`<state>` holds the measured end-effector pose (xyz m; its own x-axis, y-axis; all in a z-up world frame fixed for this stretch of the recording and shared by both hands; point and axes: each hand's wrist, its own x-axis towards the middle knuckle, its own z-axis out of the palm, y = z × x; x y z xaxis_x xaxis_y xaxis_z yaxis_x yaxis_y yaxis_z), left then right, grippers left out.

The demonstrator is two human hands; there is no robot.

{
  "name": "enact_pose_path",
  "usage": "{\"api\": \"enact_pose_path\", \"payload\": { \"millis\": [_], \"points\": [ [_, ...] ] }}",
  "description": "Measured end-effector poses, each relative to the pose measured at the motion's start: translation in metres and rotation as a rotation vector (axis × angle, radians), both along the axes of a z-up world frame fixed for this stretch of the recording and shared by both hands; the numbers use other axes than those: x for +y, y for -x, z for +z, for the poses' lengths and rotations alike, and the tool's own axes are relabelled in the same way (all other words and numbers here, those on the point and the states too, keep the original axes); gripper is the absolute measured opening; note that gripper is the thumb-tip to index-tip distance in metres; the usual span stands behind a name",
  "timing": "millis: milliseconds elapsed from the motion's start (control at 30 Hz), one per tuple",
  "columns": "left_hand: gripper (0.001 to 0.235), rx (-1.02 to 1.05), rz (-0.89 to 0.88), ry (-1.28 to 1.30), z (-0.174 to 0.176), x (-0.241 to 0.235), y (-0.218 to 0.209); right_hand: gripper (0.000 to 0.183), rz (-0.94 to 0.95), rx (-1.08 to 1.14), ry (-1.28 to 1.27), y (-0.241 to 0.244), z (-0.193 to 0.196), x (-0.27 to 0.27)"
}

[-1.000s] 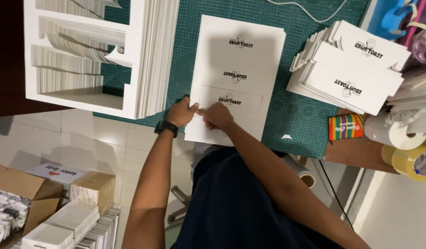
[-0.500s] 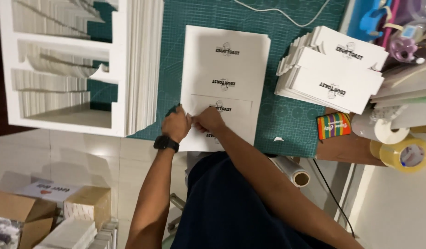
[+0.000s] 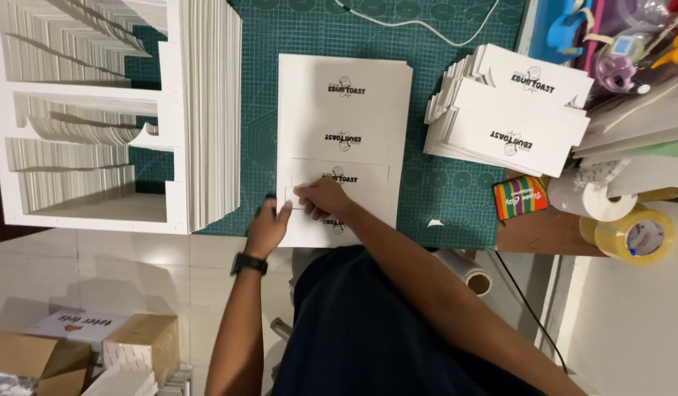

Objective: Punching out pre-cut shapes from cardboard sheets and stacking the finished pieces.

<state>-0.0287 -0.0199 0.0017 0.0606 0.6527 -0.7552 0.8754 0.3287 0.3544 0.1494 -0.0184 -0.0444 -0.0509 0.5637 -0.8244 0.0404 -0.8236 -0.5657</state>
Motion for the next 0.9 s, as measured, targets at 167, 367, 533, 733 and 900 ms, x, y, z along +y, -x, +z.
{"api": "enact_pose_path", "payload": {
  "millis": [167,367,533,733,900],
  "points": [
    [0.069,-0.064,0.048,0.041,-0.016,-0.018,0.015,0.029,-0.083,-0.027,-0.127,-0.046,0.015,-0.030],
    [0.076,-0.109,0.139,0.117,0.033,-0.010,-0.006,0.027,-0.238,-0.343,-0.155,-0.119,-0.003,-0.105],
    [0.066,-0.106,0.078,0.085,0.027,-0.019,-0.009,0.038,-0.194,-0.569,-0.086,-0.135,0.011,-0.127],
    [0.049,-0.412,0.339,0.010,0.051,-0.013,-0.009,0.072,-0.442,-0.352,-0.090,-0.123,0.054,-0.084],
    [0.071,-0.231,0.155,0.079,0.029,-0.008,-0.001,0.085,-0.469,-0.192,-0.099,-0.102,0.098,-0.059]
  ]
}}
